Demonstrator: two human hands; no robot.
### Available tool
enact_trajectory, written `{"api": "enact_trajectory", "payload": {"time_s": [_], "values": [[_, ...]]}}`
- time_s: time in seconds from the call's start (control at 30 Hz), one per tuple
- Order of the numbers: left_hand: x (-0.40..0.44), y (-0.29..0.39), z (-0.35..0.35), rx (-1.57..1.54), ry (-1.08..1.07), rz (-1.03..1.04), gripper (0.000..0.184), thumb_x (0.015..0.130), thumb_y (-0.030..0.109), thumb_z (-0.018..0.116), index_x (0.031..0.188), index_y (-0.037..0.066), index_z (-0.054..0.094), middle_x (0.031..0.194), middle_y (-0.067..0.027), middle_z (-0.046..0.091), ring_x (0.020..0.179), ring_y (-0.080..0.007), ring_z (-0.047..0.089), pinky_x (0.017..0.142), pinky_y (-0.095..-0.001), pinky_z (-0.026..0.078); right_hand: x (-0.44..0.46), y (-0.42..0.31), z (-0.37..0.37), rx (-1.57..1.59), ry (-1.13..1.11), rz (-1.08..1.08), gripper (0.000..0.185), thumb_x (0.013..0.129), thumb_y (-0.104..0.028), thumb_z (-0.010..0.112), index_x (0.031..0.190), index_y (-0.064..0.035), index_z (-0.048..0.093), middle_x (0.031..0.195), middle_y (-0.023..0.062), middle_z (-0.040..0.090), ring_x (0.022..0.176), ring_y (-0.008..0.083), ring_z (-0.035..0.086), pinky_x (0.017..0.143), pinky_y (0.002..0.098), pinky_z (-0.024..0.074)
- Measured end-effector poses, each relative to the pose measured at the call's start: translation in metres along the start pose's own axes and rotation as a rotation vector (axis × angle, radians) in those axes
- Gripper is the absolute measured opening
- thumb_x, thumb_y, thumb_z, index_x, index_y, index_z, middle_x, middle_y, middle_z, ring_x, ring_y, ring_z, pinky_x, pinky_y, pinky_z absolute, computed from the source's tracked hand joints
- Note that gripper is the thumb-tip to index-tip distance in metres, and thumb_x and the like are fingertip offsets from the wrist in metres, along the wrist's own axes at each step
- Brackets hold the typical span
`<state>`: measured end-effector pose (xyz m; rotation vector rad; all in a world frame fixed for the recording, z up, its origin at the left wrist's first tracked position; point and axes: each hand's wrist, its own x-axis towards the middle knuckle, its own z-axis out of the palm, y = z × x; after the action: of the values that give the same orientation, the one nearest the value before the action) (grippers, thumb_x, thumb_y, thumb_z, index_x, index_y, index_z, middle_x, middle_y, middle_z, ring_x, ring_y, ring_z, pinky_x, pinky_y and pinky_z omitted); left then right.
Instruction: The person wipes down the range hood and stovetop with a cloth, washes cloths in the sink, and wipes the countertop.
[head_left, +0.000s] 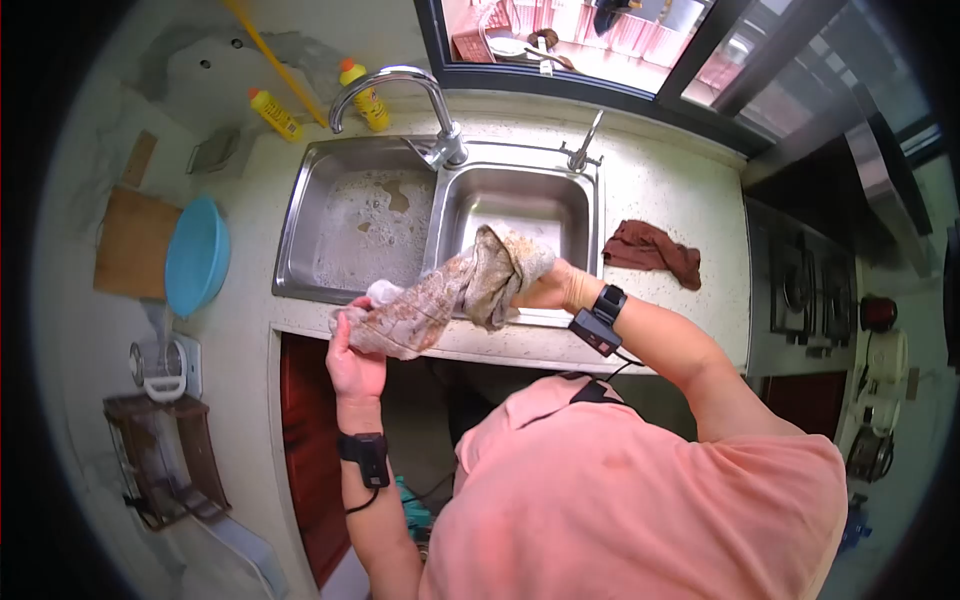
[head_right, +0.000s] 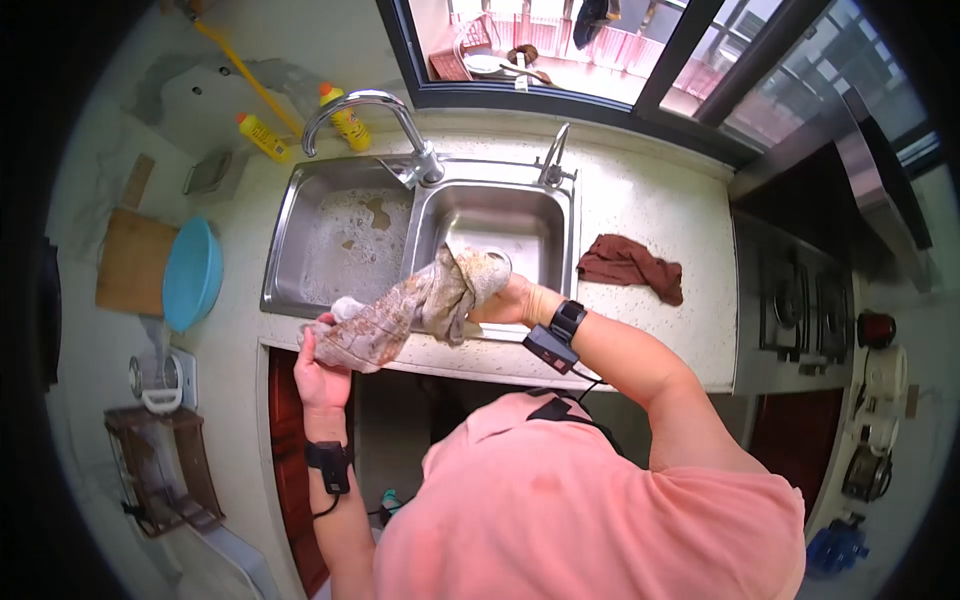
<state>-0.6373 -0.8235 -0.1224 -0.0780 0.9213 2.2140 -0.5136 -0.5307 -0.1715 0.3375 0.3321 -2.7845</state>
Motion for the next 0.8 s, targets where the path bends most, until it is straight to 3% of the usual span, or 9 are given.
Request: {"api": "enact_trajectory", "payload": {"time_s": [0.17, 0.27, 0.4, 0.43, 0.53, 0.57, 0.63, 0.73, 0.8], "values": [[0.059, 0.069, -0.043, 0.038, -0.177, -0.12, 0.042, 0.097, 0.033, 0.042, 0.122, 0.0, 0.05, 0.123, -0.012, 0.055, 0.12, -0.0271, 0.048, 0.105, -0.0439, 0.035, 0.049, 0.006, -0.012, -0.347, -0.002, -0.192, 0.037, 0.083, -0.018, 0.069, 0.117, -0.0088, 0.059, 0.114, 0.0037, 0.061, 0.104, 0.015, 0.057, 0.091, 0.0351, 0.0462], [0.088, 0.11, -0.057, 0.126, -0.255, -0.168, 0.044, 0.099, 0.035, 0.036, 0.125, 0.0, 0.047, 0.129, -0.016, 0.051, 0.123, -0.0283, 0.046, 0.107, -0.0432, 0.032, 0.079, 0.011, 0.017, -0.549, 0.116, -0.383, 0.037, 0.082, -0.015, 0.071, 0.117, -0.0085, 0.059, 0.111, 0.0017, 0.062, 0.101, 0.0126, 0.057, 0.091, 0.0313, 0.0459], [0.123, 0.163, -0.077, 0.301, -0.268, -0.118, 0.045, 0.1, 0.035, 0.031, 0.127, 0.001, 0.044, 0.131, -0.0185, 0.049, 0.122, -0.0287, 0.046, 0.106, -0.0426, 0.033, 0.116, 0.001, 0.036, -0.889, 0.172, -0.329, 0.042, 0.079, -0.015, 0.074, 0.118, -0.0077, 0.059, 0.109, 0.0011, 0.062, 0.095, 0.0095, 0.057, 0.084, 0.0276, 0.0484], [0.131, 0.174, -0.083, 0.301, -0.248, -0.101, 0.045, 0.1, 0.034, 0.031, 0.127, 0.001, 0.044, 0.132, -0.0184, 0.049, 0.122, -0.0285, 0.047, 0.106, -0.0428, 0.034, 0.121, 0.002, 0.058, -0.954, 0.179, -0.426, 0.04, 0.078, -0.015, 0.075, 0.115, -0.0059, 0.061, 0.107, 0.0024, 0.062, 0.093, 0.0092, 0.057, 0.08, 0.0258, 0.0495], [0.158, 0.204, -0.104, 0.365, -0.195, -0.017, 0.046, 0.1, 0.033, 0.03, 0.13, 0.001, 0.044, 0.133, -0.0174, 0.048, 0.122, -0.0281, 0.047, 0.105, -0.0432, 0.035, 0.135, 0.0, 0.044, -0.836, 0.207, -0.4, 0.046, 0.079, -0.012, 0.072, 0.122, -0.0043, 0.056, 0.106, 0.0056, 0.063, 0.089, 0.0125, 0.061, 0.076, 0.0293, 0.053], [0.167, 0.214, -0.115, 0.403, -0.194, 0.018, 0.046, 0.1, 0.033, 0.03, 0.131, 0.001, 0.043, 0.134, -0.0172, 0.047, 0.123, -0.0282, 0.046, 0.106, -0.0433, 0.034, 0.141, -0.004, 0.02, -0.789, 0.199, -0.298, 0.043, 0.08, -0.007, 0.069, 0.12, -0.0034, 0.056, 0.103, 0.0052, 0.064, 0.085, 0.0125, 0.061, 0.071, 0.0285, 0.0529], [0.186, 0.229, -0.129, 0.495, -0.221, 0.093, 0.047, 0.099, 0.033, 0.03, 0.133, 0.002, 0.043, 0.136, -0.0166, 0.047, 0.125, -0.0285, 0.045, 0.107, -0.0438, 0.034, 0.147, -0.001, 0.023, -0.752, 0.2, -0.308, 0.027, 0.083, -0.002, 0.059, 0.11, -0.0024, 0.063, 0.092, 0.0049, 0.064, 0.078, 0.0126, 0.06, 0.064, 0.0275, 0.0512], [0.19, 0.245, -0.104, 0.502, -0.229, 0.098, 0.051, 0.099, 0.036, 0.03, 0.135, 0.003, 0.043, 0.138, -0.0156, 0.045, 0.128, -0.0295, 0.041, 0.106, -0.0455, 0.036, 0.162, 0.002, 0.061, -0.507, 0.007, -0.302, 0.029, 0.082, -0.001, 0.059, 0.111, 0.0006, 0.064, 0.11, 0.0137, 0.065, 0.096, 0.0219, 0.064, 0.076, 0.0364, 0.0538], [0.213, 0.254, -0.111, 0.515, -0.299, 0.088, 0.052, 0.098, 0.039, 0.029, 0.135, 0.005, 0.042, 0.134, -0.0155, 0.046, 0.126, -0.0299, 0.042, 0.105, -0.047, 0.037, 0.176, 0.0, 0.079, -0.625, -0.088, -0.455, 0.032, 0.081, -0.002, 0.062, 0.113, 0.0027, 0.062, 0.109, 0.0113, 0.066, 0.096, 0.0184, 0.063, 0.076, 0.0334, 0.0536]]}}
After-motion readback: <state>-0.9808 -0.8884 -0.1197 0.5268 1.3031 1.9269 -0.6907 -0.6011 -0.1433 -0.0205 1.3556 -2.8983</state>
